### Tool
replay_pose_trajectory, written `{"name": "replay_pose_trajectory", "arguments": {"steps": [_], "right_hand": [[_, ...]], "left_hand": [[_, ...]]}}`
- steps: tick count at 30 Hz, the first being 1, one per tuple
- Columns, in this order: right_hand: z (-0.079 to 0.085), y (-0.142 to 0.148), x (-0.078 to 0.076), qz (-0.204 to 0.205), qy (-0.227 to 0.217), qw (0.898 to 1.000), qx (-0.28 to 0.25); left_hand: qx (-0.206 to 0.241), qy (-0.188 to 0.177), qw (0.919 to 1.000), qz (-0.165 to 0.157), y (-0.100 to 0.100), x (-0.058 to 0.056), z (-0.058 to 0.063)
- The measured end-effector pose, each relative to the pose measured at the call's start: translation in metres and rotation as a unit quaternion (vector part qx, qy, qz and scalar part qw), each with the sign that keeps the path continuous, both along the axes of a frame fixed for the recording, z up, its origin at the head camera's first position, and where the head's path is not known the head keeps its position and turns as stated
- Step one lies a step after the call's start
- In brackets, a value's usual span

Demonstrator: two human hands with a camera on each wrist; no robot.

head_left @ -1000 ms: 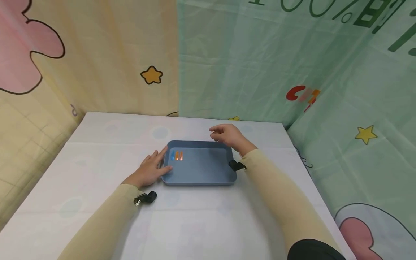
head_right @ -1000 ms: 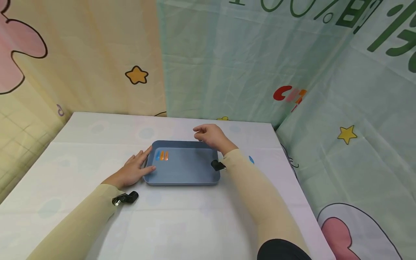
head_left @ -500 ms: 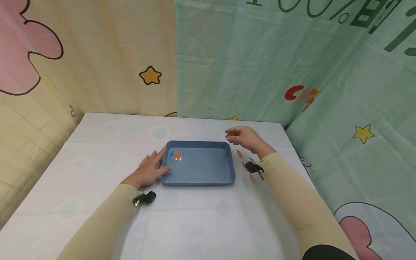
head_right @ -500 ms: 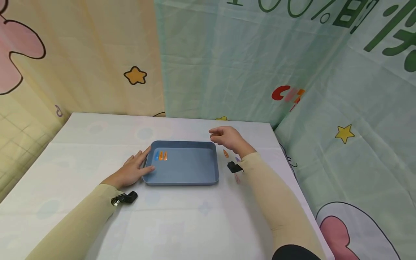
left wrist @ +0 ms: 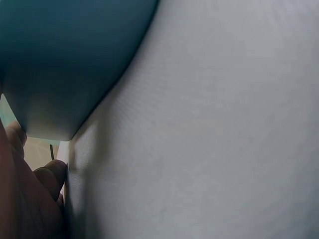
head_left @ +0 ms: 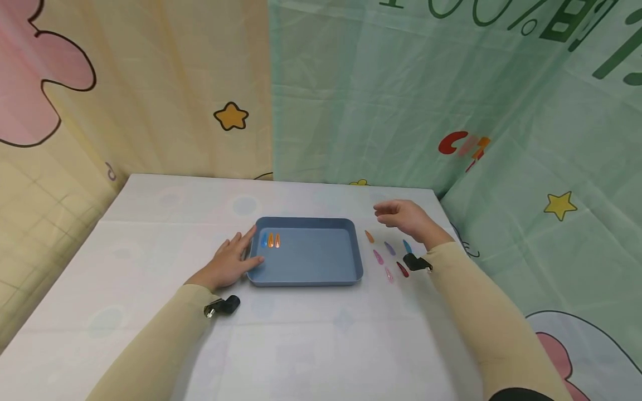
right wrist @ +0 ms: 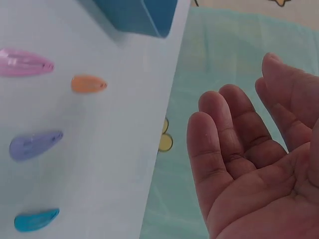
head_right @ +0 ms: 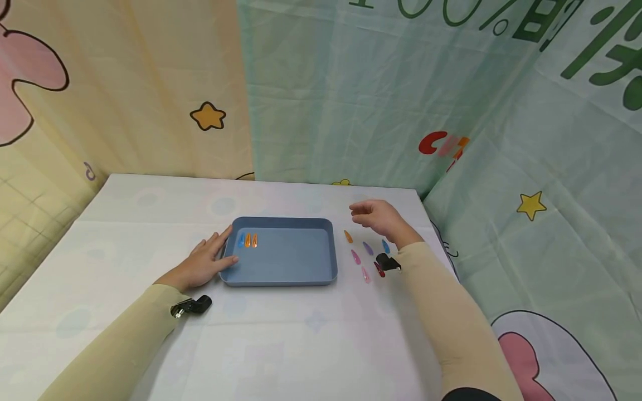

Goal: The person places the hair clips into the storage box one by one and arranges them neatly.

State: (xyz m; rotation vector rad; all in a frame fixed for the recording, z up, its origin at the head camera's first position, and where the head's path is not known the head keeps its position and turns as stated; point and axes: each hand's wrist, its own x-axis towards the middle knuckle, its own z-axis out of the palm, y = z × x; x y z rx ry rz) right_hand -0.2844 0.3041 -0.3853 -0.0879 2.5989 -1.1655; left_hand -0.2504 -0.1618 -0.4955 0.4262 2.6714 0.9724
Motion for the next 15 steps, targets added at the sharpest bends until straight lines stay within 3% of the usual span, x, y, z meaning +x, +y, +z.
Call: {"name": "replay_pose_trajectory", "arguments": {"steps": [15], "right_hand": [[-0.014, 0.047, 0.017, -0.001, -0.021, 0.999, 0.037]], "left_hand": [[0.002, 0.005, 1.0, 0.001, 0.0, 0.001, -0.001]]}}
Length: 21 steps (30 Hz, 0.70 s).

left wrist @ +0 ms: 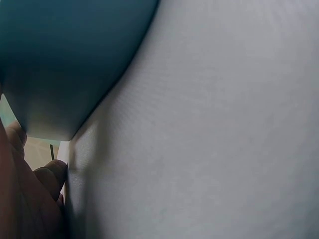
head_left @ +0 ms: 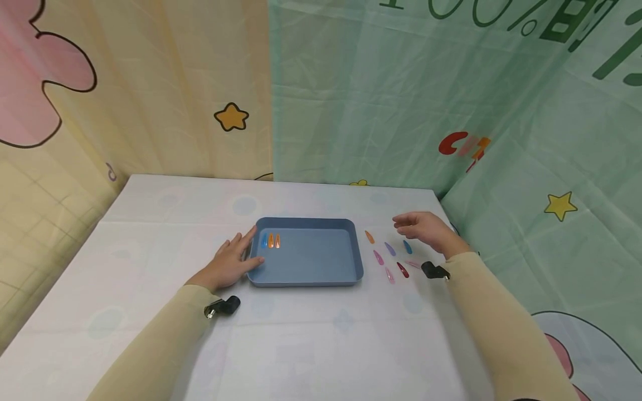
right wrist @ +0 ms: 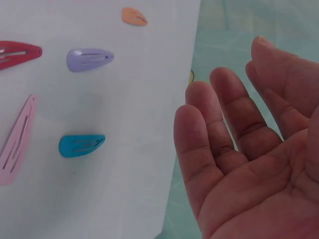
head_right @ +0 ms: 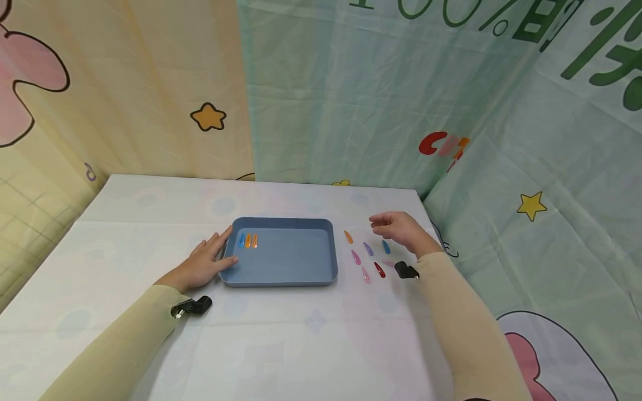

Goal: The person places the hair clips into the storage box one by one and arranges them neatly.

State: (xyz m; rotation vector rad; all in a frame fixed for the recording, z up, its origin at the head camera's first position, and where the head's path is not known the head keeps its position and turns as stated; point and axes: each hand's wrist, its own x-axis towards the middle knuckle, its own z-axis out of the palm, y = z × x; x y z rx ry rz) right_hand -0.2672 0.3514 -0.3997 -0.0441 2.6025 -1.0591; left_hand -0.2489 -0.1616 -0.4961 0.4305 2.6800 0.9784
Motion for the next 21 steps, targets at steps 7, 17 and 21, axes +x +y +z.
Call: {"name": "replay_pose_trajectory", "arguments": {"steps": [7, 17, 21], "right_hand": [[-0.006, 0.017, 0.01, -0.006, -0.015, 1.0, 0.011], [-0.019, 0.037, 0.023, -0.016, -0.038, 0.999, 0.012], [-0.023, 0.042, 0.028, -0.031, -0.055, 0.998, 0.018]], "left_hand": [[0.0, 0.001, 1.0, 0.0, 0.001, 0.0, 0.0], [0.003, -0.001, 1.0, 0.0, 0.0, -0.002, -0.002], [0.004, -0.003, 1.0, 0.001, -0.001, -0.002, -0.003]]}}
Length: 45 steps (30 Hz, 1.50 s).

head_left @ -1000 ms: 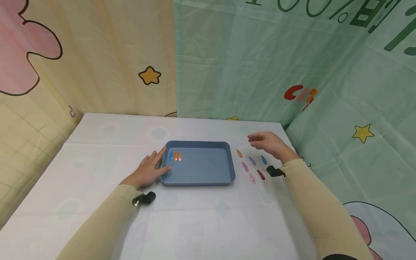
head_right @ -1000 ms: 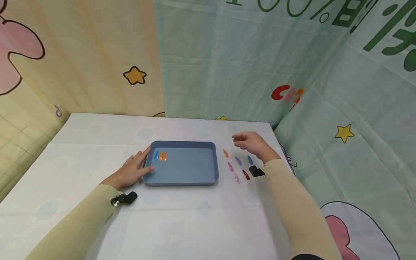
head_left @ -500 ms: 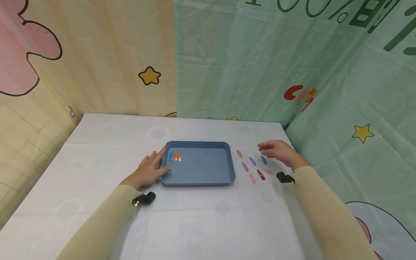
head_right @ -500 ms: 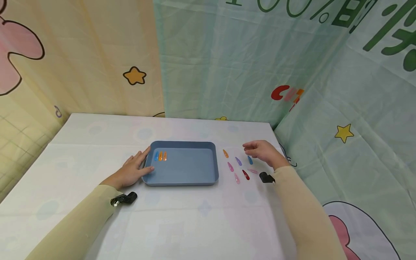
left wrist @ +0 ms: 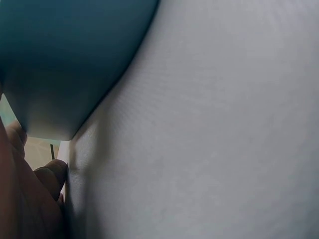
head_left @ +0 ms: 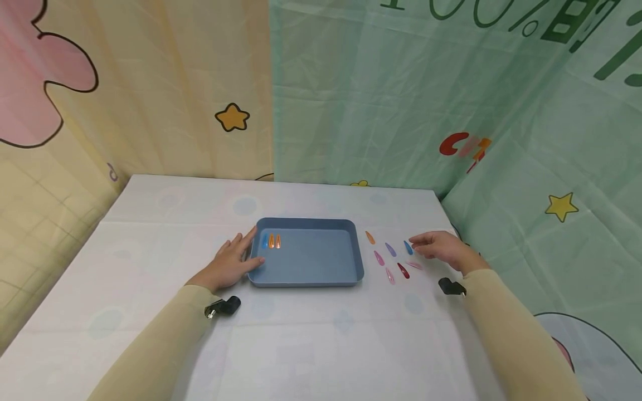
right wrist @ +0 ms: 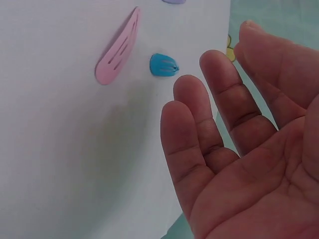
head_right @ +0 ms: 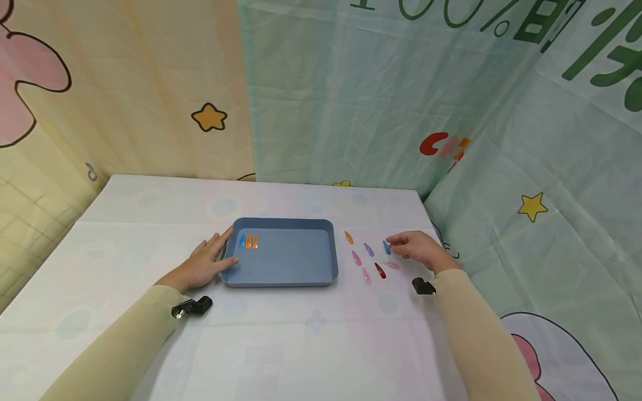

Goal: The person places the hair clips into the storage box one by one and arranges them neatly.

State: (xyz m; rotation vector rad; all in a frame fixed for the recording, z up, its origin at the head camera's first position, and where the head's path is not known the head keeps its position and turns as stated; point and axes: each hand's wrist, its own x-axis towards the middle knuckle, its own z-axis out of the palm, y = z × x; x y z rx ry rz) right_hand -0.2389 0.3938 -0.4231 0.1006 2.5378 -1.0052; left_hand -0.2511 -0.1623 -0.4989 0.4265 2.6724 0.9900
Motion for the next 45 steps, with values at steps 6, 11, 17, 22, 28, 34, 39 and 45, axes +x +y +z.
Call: {"name": "replay_pose_trajectory", "arguments": {"steps": [6, 11, 17, 22, 28, 34, 39, 45], "right_hand": [[-0.012, 0.008, 0.005, 0.0, 0.01, 1.0, 0.015], [-0.016, 0.011, 0.011, 0.002, 0.003, 1.0, 0.014], [-0.02, 0.014, 0.015, -0.005, -0.009, 1.0, 0.01], [-0.023, 0.016, 0.017, -0.005, -0.01, 1.0, 0.01], [-0.023, 0.017, 0.02, -0.002, -0.006, 1.0, 0.007], [-0.025, 0.016, 0.022, -0.007, -0.007, 1.0, 0.011], [-0.027, 0.015, 0.022, -0.002, -0.004, 1.0, 0.025], [-0.028, 0.012, 0.023, 0.0, 0.007, 0.999, 0.044]], "left_hand": [[0.0, 0.002, 1.0, -0.001, 0.0, 0.0, 0.0], [-0.001, 0.004, 1.0, -0.003, 0.001, 0.0, 0.0], [-0.003, 0.003, 1.0, -0.003, 0.001, 0.0, 0.0], [0.0, 0.0, 1.0, -0.002, 0.002, 0.001, 0.001], [-0.003, -0.002, 1.0, 0.0, 0.003, 0.001, 0.001], [-0.005, 0.0, 1.0, 0.003, 0.002, 0.003, 0.002], [-0.007, 0.003, 1.0, 0.001, 0.002, 0.003, 0.003], [-0.006, 0.003, 1.0, 0.001, 0.002, 0.003, 0.003]]}}
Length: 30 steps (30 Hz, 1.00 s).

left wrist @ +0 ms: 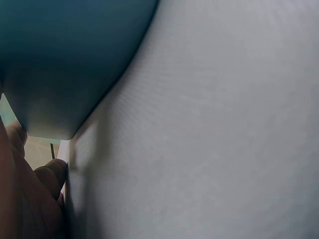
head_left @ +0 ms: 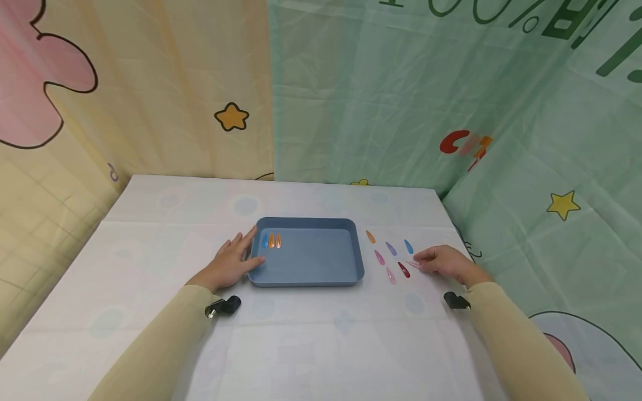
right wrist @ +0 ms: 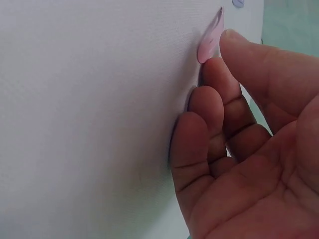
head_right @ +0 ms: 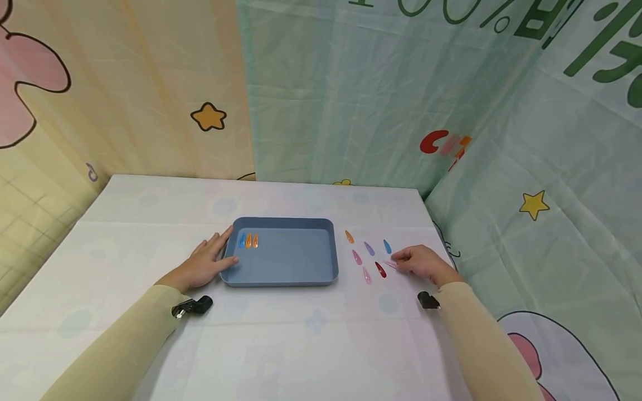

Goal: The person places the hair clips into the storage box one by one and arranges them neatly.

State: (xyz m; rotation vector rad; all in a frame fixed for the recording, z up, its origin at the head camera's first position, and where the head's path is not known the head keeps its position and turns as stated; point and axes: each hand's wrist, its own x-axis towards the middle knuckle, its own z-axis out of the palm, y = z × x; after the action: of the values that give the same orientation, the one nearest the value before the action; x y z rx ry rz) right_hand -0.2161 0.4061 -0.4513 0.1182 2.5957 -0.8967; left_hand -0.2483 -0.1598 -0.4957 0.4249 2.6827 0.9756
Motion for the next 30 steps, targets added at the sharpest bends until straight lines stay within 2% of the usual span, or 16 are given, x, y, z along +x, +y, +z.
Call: {"name": "replay_pose_trajectory", "arguments": {"steps": [11, 20, 30], "right_hand": [[-0.009, -0.006, -0.003, 0.0, 0.036, 0.999, 0.038], [-0.012, -0.008, -0.002, -0.02, 0.026, 0.998, 0.045], [-0.013, -0.009, 0.001, -0.01, 0.034, 0.998, 0.045]], "left_hand": [[0.002, 0.001, 1.0, -0.001, -0.001, 0.001, 0.001], [0.001, 0.002, 1.0, -0.002, 0.0, 0.001, 0.002], [0.007, -0.005, 1.0, -0.001, 0.0, 0.001, 0.002]]}}
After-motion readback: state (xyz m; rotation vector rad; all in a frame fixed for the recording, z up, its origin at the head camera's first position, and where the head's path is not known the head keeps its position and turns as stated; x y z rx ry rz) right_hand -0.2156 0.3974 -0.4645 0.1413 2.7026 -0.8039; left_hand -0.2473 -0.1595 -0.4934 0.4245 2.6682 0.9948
